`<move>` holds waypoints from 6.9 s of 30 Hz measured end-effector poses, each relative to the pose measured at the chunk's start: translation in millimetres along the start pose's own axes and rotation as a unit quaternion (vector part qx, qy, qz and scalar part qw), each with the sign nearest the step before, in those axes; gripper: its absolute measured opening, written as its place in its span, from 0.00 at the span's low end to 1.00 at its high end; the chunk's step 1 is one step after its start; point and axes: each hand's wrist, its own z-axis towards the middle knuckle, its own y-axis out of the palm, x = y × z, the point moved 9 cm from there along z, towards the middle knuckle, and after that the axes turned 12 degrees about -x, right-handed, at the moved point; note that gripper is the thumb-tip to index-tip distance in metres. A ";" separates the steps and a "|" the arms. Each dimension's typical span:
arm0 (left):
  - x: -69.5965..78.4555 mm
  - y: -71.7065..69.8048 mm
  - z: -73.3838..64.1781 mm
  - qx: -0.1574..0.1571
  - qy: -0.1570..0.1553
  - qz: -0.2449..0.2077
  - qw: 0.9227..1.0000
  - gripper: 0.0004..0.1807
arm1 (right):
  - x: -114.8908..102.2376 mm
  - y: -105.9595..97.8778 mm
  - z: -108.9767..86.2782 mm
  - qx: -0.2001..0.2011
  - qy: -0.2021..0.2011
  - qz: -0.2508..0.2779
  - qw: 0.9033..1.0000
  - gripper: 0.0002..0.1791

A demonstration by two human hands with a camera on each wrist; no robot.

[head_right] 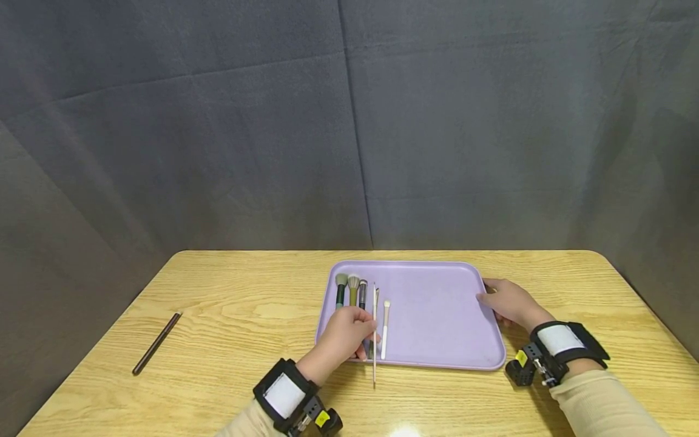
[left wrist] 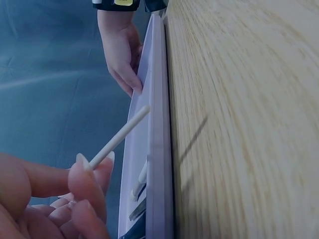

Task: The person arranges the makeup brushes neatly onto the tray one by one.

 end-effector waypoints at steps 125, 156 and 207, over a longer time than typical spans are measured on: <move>29.6 42.6 48.0 0.061 -0.086 0.389 0.915 0.05 | 5.4 5.4 0.3 0.004 -0.004 0.018 1.000 0.35; 20.6 32.9 27.8 0.014 -0.037 0.253 0.967 0.08 | 4.8 6.2 2.7 0.004 -0.004 0.020 1.000 0.36; -12.2 -52.2 -42.9 0.134 0.036 0.172 0.975 0.12 | 5.6 -1.3 -6.8 0.011 -0.006 0.009 1.000 0.36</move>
